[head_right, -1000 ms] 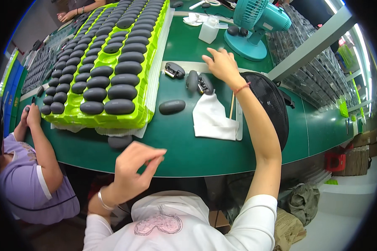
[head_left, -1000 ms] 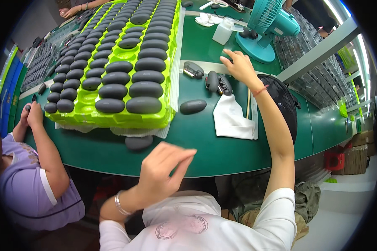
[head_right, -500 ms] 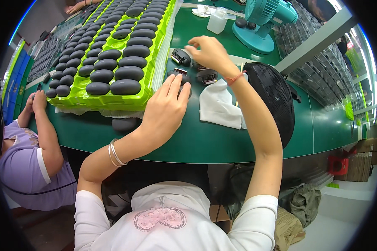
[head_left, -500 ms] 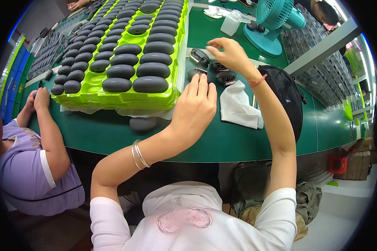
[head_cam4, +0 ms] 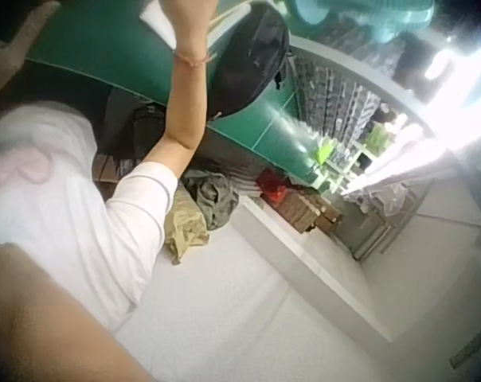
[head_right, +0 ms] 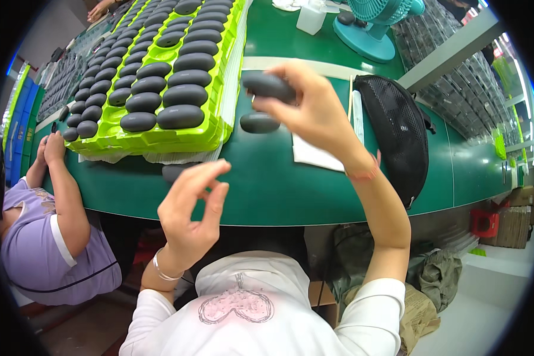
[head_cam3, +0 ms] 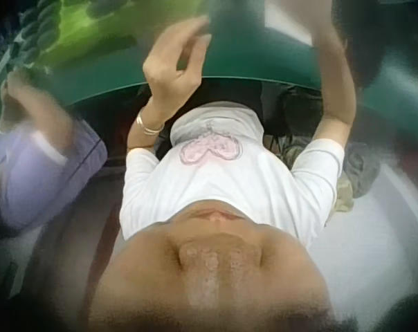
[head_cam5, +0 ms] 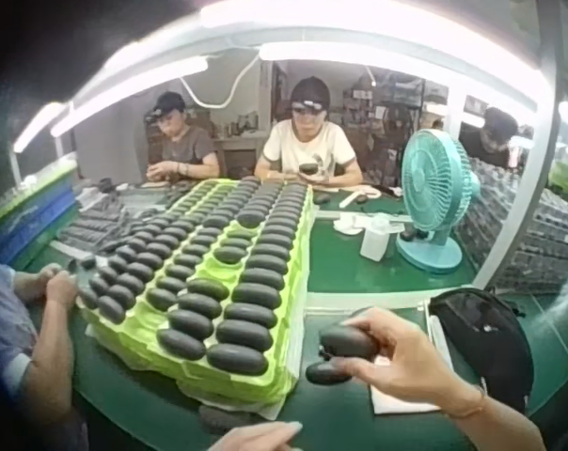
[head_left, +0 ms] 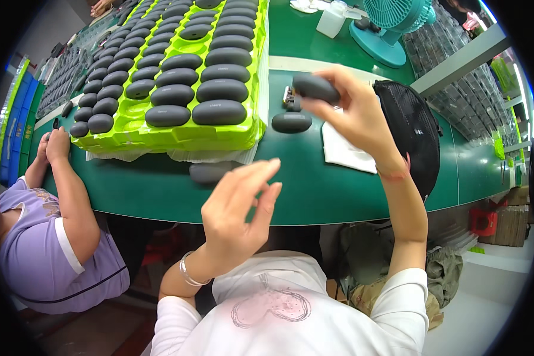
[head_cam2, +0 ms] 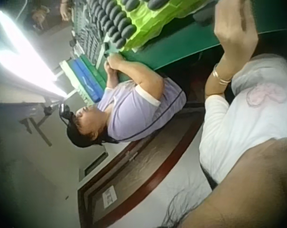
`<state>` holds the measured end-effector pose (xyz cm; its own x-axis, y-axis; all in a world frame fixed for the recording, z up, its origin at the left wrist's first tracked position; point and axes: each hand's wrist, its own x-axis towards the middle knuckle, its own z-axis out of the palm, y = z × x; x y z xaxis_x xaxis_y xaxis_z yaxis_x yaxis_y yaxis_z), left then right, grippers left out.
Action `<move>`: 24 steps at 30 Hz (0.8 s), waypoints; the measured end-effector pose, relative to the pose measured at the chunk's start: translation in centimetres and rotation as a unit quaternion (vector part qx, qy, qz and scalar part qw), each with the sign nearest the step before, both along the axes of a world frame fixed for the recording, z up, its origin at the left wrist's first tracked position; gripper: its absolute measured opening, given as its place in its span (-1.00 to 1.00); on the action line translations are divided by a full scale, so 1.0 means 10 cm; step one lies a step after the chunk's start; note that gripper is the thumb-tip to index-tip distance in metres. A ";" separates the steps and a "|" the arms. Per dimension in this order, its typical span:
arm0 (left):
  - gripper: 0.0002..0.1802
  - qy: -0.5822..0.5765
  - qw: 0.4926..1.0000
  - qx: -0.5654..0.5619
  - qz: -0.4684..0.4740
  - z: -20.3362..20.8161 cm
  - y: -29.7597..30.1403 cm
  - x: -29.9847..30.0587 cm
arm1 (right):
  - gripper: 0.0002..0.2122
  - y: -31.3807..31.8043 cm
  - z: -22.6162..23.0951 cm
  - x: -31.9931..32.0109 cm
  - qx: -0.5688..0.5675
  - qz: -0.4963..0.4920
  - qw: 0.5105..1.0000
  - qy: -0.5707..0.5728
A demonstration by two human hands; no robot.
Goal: The person wipes a small gray electronic case with a white cloth, then opens it to reveal internal components. They repeatedly open and close the case, inspecting the interior and exterior, and place it into a green tray with many similar cases. The person repeats this process with additional cases from the tray.
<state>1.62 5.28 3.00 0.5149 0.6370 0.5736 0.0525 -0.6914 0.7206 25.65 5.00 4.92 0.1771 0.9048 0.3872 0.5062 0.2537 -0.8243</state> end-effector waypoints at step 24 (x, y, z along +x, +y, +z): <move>-0.50 -0.066 0.882 -0.449 -0.130 -0.27 -0.26 -0.53 | -0.63 -1.01 -0.55 -1.11 -0.169 0.117 0.843 0.496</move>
<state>-3.66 2.72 0.27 0.6771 0.7351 -0.0355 -0.1493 0.1844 0.9714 14.57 -5.14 -0.54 0.0624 0.9890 -0.1341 -0.5071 -0.0844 -0.8578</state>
